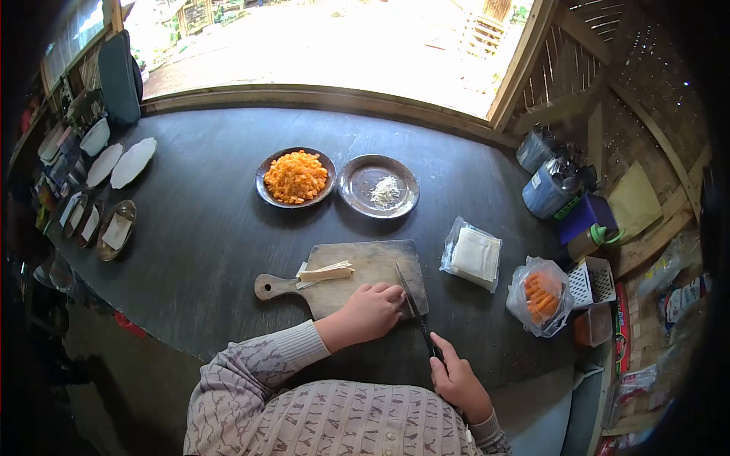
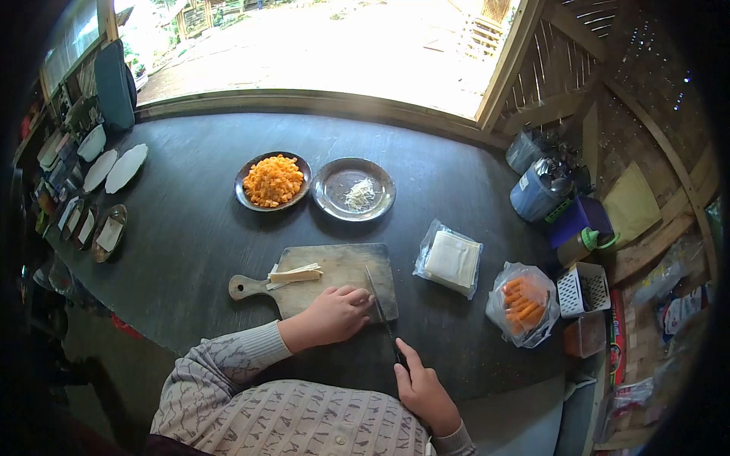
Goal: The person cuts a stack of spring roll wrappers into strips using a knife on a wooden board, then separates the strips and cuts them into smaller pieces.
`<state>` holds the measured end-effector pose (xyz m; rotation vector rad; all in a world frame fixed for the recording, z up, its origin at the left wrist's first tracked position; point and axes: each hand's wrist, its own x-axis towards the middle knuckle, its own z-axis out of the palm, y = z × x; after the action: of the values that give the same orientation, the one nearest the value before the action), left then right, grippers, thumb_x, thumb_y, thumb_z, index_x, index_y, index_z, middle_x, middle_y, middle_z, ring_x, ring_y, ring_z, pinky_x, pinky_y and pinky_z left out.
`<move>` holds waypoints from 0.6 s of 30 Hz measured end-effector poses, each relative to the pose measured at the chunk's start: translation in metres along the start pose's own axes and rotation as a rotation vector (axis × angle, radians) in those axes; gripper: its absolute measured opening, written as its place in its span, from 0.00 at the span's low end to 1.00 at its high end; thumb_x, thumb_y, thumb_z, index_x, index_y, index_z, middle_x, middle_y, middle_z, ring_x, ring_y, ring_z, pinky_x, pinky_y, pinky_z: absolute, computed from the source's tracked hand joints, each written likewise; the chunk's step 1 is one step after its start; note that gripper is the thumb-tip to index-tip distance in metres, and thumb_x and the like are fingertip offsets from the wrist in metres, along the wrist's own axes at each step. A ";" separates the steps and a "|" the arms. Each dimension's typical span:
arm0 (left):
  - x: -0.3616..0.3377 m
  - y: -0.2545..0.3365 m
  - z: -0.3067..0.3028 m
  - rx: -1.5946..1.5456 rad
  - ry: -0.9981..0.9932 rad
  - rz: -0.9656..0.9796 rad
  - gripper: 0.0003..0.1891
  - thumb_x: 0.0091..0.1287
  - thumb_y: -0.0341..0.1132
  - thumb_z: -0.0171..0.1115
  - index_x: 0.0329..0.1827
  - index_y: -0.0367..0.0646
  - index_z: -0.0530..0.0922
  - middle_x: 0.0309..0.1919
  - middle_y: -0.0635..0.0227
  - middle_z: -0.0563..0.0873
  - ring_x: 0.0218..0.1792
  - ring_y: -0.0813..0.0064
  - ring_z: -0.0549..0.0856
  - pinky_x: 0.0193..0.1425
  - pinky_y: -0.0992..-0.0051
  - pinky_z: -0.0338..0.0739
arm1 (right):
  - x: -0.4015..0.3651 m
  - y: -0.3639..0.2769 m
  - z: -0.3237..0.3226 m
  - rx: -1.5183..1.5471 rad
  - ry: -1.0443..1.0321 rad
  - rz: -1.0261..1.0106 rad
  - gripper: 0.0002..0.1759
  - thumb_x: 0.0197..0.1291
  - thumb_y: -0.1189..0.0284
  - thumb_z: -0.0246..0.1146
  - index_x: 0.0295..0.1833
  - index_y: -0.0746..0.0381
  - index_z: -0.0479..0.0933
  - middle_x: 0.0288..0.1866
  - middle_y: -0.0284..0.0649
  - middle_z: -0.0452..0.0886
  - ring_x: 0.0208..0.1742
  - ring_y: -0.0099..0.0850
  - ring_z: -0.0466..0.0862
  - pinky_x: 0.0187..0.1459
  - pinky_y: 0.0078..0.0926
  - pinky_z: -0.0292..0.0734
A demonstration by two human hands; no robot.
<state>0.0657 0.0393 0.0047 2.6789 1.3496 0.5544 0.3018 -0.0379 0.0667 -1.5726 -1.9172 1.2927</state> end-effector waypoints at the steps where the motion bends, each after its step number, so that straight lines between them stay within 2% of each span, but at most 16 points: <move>1: 0.000 0.000 0.001 -0.002 -0.001 -0.005 0.21 0.69 0.42 0.59 0.61 0.41 0.78 0.47 0.69 0.79 0.52 0.69 0.80 0.52 0.68 0.76 | 0.000 0.000 0.000 -0.001 -0.005 0.001 0.26 0.70 0.73 0.55 0.72 0.62 0.64 0.22 0.57 0.77 0.25 0.52 0.83 0.28 0.39 0.72; 6: 0.000 0.000 -0.001 -0.024 -0.038 -0.022 0.22 0.69 0.42 0.59 0.62 0.41 0.77 0.48 0.69 0.78 0.53 0.70 0.79 0.52 0.68 0.75 | -0.001 0.000 0.002 -0.030 0.014 -0.016 0.25 0.70 0.73 0.55 0.71 0.63 0.66 0.24 0.59 0.77 0.26 0.52 0.84 0.28 0.39 0.72; 18: 0.000 -0.001 0.000 -0.006 -0.020 0.001 0.22 0.68 0.42 0.60 0.61 0.40 0.77 0.47 0.69 0.78 0.51 0.69 0.79 0.52 0.68 0.75 | -0.003 0.000 0.001 -0.027 0.007 -0.002 0.25 0.69 0.73 0.56 0.71 0.62 0.66 0.23 0.57 0.77 0.23 0.50 0.82 0.28 0.38 0.72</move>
<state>0.0655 0.0399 0.0046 2.6732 1.3390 0.5292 0.3021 -0.0414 0.0669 -1.5853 -1.9391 1.2635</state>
